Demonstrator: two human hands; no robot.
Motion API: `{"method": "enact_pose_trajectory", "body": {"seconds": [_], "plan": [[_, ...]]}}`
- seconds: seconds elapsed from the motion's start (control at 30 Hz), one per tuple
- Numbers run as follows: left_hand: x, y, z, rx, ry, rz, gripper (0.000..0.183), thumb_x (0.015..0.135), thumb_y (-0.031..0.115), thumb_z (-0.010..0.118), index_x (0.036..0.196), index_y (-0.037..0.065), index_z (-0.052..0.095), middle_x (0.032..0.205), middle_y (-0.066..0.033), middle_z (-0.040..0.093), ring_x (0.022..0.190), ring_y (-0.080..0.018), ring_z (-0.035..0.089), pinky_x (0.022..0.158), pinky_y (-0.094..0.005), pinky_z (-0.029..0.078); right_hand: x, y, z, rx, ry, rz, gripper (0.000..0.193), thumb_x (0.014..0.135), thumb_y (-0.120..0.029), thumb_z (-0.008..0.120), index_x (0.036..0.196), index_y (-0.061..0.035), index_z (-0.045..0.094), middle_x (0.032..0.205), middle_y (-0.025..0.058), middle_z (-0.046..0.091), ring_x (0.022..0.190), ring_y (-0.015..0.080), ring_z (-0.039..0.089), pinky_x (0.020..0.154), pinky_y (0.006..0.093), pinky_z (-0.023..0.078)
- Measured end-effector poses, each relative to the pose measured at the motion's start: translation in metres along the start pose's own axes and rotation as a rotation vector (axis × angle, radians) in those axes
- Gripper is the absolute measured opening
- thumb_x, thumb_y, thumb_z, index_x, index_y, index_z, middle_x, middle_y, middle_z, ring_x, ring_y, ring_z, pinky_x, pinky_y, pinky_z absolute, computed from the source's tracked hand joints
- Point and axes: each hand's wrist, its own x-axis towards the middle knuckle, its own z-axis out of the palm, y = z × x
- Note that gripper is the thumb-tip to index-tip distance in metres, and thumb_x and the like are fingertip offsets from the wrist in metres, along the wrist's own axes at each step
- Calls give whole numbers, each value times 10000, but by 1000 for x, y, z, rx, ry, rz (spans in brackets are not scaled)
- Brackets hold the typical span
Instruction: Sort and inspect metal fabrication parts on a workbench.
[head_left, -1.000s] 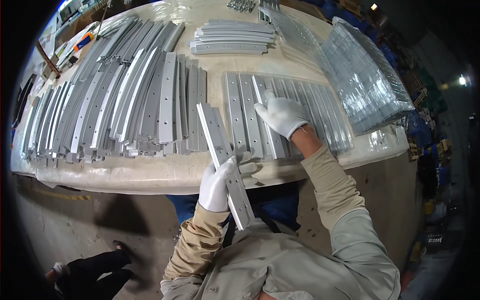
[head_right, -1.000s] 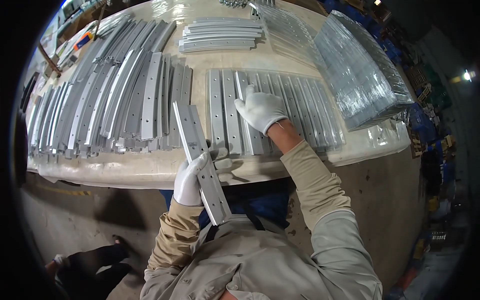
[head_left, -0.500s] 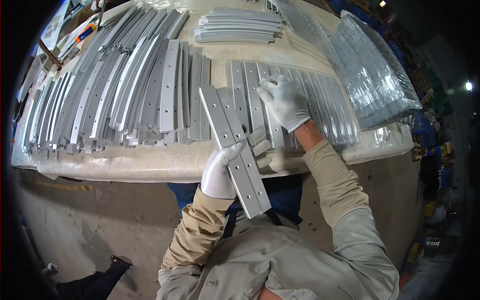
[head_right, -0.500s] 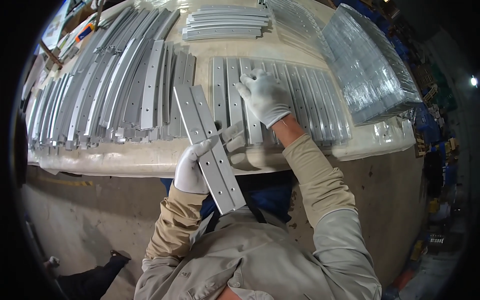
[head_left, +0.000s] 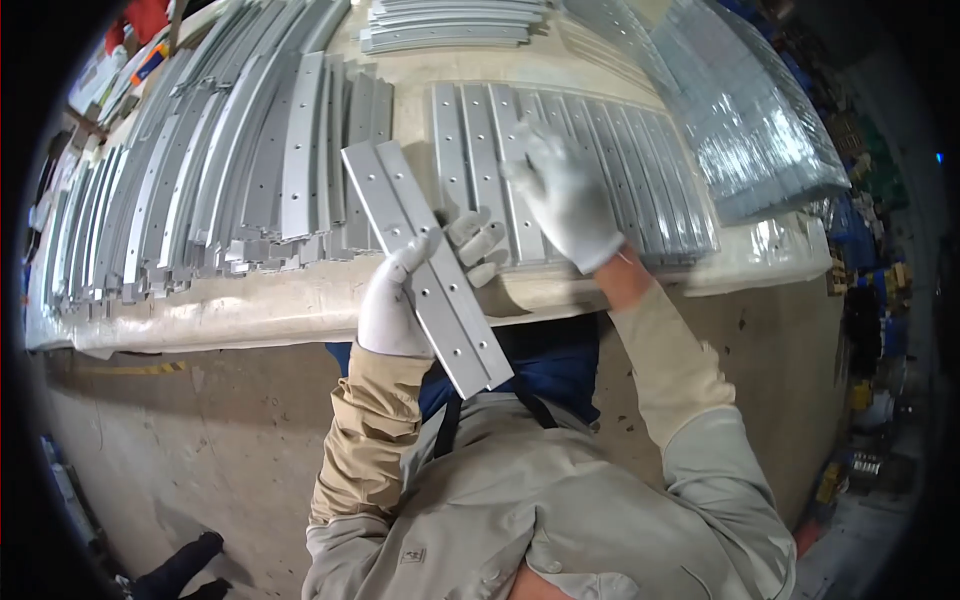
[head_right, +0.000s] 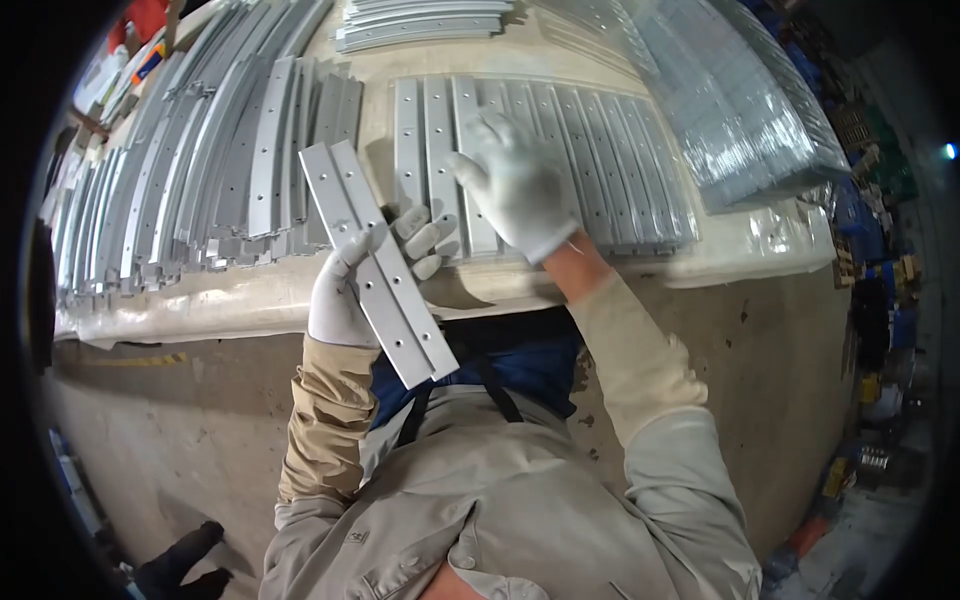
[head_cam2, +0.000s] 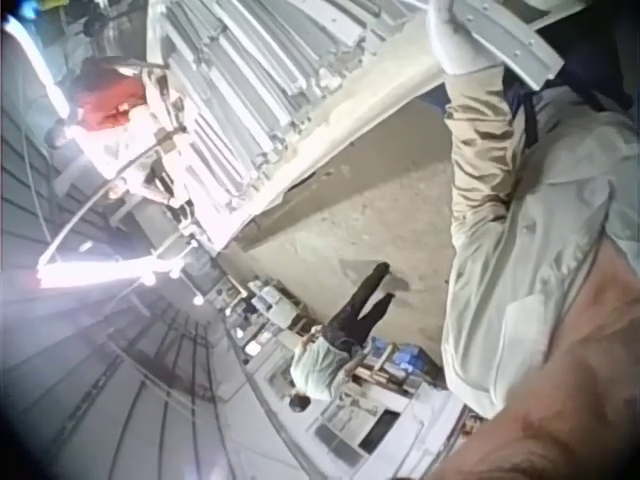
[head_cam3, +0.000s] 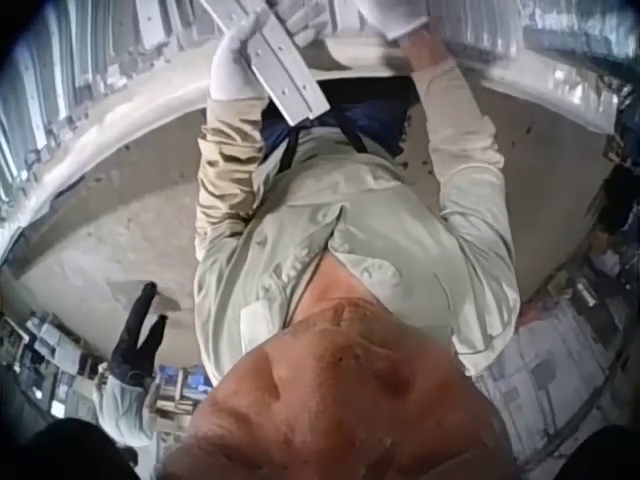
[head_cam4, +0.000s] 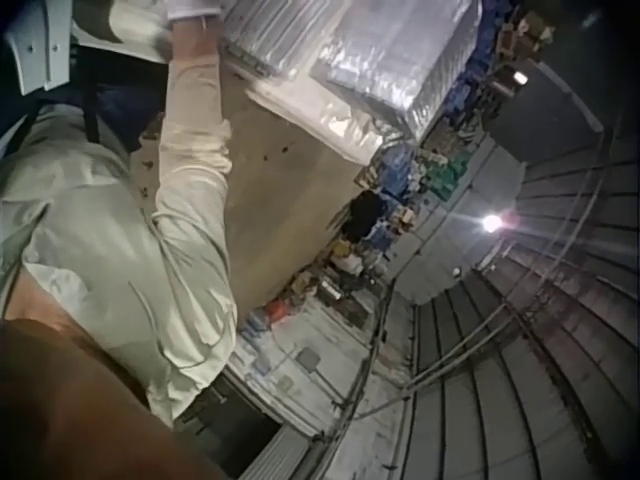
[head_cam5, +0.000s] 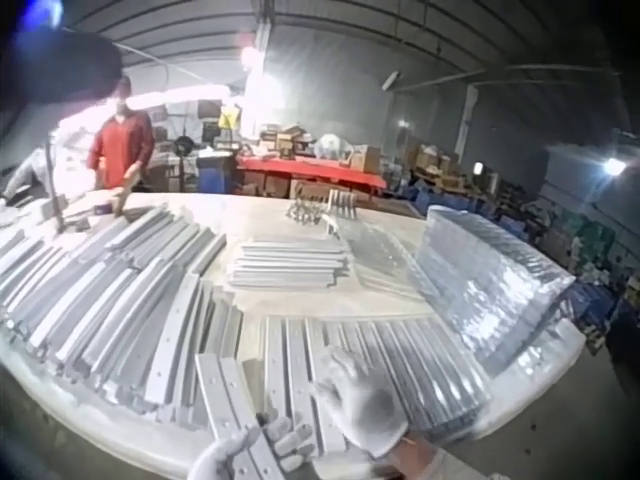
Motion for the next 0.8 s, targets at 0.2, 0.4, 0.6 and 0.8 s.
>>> {"method": "enact_pose_trajectory", "body": {"seconds": [0.2,0.4,0.6,0.8], "plan": [[3,-7,28,118,-33,118,548,985,214,546,1456,-38,425,1512,-236,481,1408,-370,465,1164,-475,405,-59,-59,-66,682,-462,392,336,1018,-293,630,1150,11,688,976,183,735,877,301,724,797,375,578],[12,-19,15,445,7,43,500,1035,242,533,1449,-25,444,1384,-223,591,1249,-327,603,1027,-431,520,-78,-80,-82,680,-619,629,436,994,-328,667,1254,21,637,1015,211,734,865,278,731,756,385,584],[9,-16,17,362,130,-13,639,1055,467,501,1464,-16,417,1267,-223,640,1011,-291,693,740,-348,586,-66,-19,-82,489,-210,624,593,994,-241,677,1491,-1,460,1369,231,617,1064,201,682,911,324,549],[16,-12,-10,80,-98,-128,761,1021,630,452,1454,6,413,1171,-220,669,898,-261,701,509,-255,508,-38,7,-80,629,-364,690,563,1007,-233,659,1477,10,468,1449,190,570,1146,228,661,975,342,529]]}}
